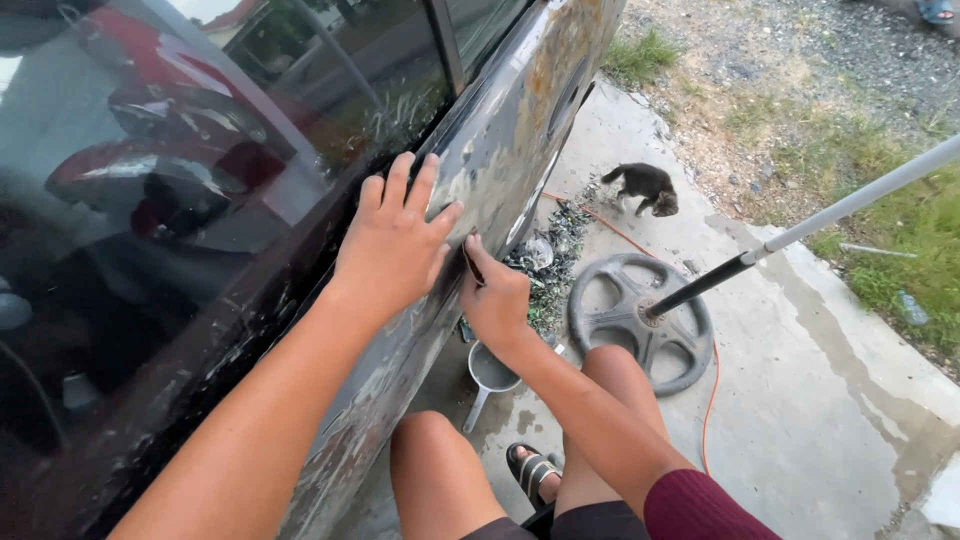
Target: The person sits on the ground beside a dark-colored car and uses a sanding block to sand the side panel near the rear wheel. They repeatedly dip the sanding block into a small metal cup of water and continue sanding the surface.
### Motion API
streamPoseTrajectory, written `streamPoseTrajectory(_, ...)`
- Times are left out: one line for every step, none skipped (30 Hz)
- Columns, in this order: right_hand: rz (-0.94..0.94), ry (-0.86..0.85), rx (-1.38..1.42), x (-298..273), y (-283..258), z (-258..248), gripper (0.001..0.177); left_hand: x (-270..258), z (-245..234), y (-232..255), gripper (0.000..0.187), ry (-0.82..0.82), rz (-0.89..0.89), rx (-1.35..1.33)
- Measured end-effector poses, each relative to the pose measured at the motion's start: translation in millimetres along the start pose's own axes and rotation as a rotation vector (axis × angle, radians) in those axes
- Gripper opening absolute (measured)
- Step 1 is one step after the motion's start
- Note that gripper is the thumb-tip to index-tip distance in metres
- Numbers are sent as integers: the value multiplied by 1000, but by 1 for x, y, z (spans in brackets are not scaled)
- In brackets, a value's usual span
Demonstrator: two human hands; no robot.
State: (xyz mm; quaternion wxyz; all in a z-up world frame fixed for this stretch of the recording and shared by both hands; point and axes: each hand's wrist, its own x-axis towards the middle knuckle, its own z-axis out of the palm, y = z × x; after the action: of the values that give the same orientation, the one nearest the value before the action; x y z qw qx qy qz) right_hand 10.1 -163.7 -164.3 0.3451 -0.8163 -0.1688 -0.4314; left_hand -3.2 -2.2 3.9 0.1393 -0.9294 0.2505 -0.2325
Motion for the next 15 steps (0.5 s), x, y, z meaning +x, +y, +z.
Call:
streamPoseTrajectory(-11, -17, 10, -7, -3, 0, 38, 0, -1, 0, 40, -5, 0, -12)
streamPoseTrajectory(-23, -34, 21, -15, -7, 1, 41, 0, -2, 0, 41, -11, -1, -23)
streamPoseTrajectory(-20, -37, 32, -22, -22, -6, 41, 1, -2, 1, 41, -21, -5, -18)
streamPoseTrajectory(-32, -74, 46, -28, -36, -13, 41, 2, -2, 1, 41, -18, -6, -23)
streamPoseTrajectory(-44, -110, 59, -34, -49, -19, 42, 3, -2, 1, 42, -15, -7, -28)
streamPoseTrajectory(-39, -119, 64, -25, -32, -15, 42, 2, -2, 2, 42, -25, -10, -32)
streamPoseTrajectory(-49, -79, 23, -15, -15, -10, 41, 2, -3, 3, 41, -28, -6, -46)
streamPoseTrajectory(-67, -34, -17, -2, 4, -2, 39, 3, -3, 1, 40, -24, -5, -55)
streamPoseTrajectory(-69, -37, -11, 4, -4, -4, 39, 3, -3, 1, 40, -27, -10, -53)
streamPoseTrajectory(-8, -25, 27, 9, -11, -7, 38, 3, -4, 1, 41, -28, -12, -53)
streamPoseTrajectory(53, -14, 65, 16, -18, -11, 38, 4, -4, 2, 42, -30, -13, -53)
streamPoseTrajectory(47, -11, 69, 1, -28, -14, 38, 5, -3, 2, 42, -27, -17, -47)
streamPoseTrajectory(36, -44, 95, -13, -39, -18, 37, 6, -2, 2, 42, -38, -8, -46)
streamPoseTrajectory(32, -87, 126, -33, -53, -23, 36, 2, -2, 3, 42, -61, -3, -47)
streamPoseTrajectory(33, -94, 136, -26, -35, -17, 36, 4, -3, 2, 42, -71, -10, -45)
